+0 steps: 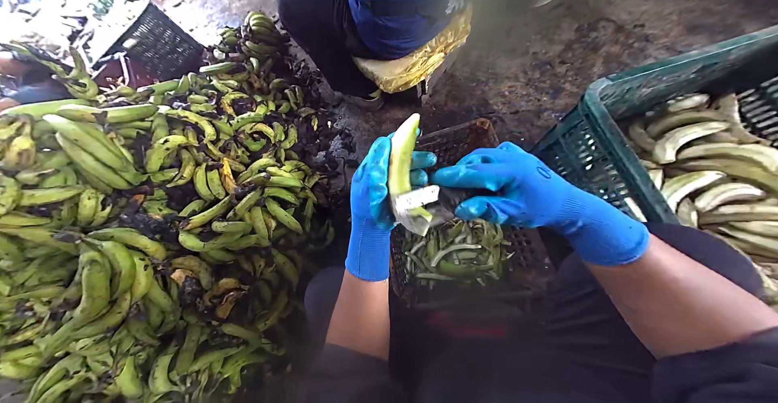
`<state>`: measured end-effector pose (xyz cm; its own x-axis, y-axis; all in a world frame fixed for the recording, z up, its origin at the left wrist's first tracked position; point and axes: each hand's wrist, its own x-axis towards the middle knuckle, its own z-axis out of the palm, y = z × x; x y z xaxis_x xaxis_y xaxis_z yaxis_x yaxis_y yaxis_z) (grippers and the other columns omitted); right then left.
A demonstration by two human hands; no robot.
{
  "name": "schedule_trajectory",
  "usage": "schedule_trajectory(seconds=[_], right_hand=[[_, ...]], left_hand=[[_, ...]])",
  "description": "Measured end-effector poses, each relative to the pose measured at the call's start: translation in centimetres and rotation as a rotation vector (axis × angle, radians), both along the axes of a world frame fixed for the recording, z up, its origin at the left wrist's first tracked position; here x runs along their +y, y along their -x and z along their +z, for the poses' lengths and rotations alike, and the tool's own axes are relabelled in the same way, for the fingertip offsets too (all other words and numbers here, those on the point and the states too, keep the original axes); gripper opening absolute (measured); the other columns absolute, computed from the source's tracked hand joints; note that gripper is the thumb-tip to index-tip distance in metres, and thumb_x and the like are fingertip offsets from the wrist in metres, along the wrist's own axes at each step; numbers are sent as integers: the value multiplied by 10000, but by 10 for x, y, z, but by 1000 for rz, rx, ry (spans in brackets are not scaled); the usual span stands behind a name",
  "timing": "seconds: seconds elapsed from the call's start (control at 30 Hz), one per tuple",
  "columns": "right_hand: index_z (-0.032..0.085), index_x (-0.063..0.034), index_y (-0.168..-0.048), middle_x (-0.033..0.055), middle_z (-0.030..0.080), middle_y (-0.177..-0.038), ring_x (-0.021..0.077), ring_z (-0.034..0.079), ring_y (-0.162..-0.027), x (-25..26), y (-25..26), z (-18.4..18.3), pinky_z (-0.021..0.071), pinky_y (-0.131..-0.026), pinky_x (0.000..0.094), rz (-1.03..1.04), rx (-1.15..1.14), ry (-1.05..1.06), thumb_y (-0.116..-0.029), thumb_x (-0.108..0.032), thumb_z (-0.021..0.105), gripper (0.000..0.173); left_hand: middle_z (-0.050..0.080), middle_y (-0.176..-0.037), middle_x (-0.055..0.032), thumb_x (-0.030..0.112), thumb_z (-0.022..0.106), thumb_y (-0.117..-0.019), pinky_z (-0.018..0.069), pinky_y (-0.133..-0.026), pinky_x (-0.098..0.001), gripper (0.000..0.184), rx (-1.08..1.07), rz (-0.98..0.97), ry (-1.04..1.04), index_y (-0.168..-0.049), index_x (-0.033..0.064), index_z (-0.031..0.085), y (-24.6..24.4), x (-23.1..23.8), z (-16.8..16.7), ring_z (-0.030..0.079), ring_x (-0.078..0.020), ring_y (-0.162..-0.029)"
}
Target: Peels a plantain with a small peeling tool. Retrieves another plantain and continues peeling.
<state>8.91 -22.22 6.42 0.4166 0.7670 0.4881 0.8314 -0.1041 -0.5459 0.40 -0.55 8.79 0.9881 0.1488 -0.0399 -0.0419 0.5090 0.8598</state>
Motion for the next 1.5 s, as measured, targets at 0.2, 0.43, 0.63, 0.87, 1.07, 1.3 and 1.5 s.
schedule_trajectory(seconds=[0.2,0.43,0.63,0.87,1.07,1.3,1.5], right_hand=[[665,-156,-1365,137,675,-1261,272,636,-1146,-1,-28,-2,514,-977,494,-569,195,-204,-982,-470,633,496],[609,-54,-1334,86,696,-1205,159,700,-854,10,21,-1,615,-709,327,218,1160,-294,-982,-152,474,390],[705,-300,-1312,82,612,-1368,200,628,-1159,-52,14,24,533,-947,475,-474,291,148,-958,-539,611,437],[683,-41,-1279,168,563,-1393,217,552,-1292,-120,-10,50,493,-1057,342,-962,81,-482,-945,-380,675,475],[741,-181,-1249,156,574,-1415,289,541,-1315,-86,0,34,529,-980,478,-685,148,-338,-949,-539,606,487],[638,-11,-1333,112,625,-1327,131,685,-948,-98,-15,35,612,-801,314,-509,551,-724,-972,-282,663,452],[541,-43,-1385,58,673,-1265,148,706,-906,-86,-12,27,618,-744,311,-442,751,-803,-1099,-247,364,394]], left_hand=[[730,-960,-150,290,327,-1089,603,-608,-290,432,-26,26,-135,-1313,45,602,11,-15,-4,706,-175,-717],[705,-968,-35,260,488,-1029,596,-733,-279,255,-5,-179,191,-1203,142,632,-3,-9,-40,685,-119,-825],[681,-1197,-94,246,433,-1068,583,-867,-377,336,263,-447,-185,-1306,60,579,-11,-54,-93,682,-192,-1028],[609,-1382,-182,406,691,-914,371,-1028,-753,510,515,-1216,-1603,-1364,174,629,26,-109,-251,530,-429,-1314],[552,-1463,-134,419,707,-893,211,-1139,-742,522,488,-1378,-1836,-1368,220,623,30,-118,-260,421,-411,-1412],[644,-1259,-159,167,462,-1028,558,-920,-413,523,573,-664,-569,-1523,38,350,-14,-51,-194,654,-224,-1079],[649,-1246,-97,249,680,-927,556,-961,-388,803,288,-172,-393,-1585,150,231,4,-16,-116,657,-184,-1094]])
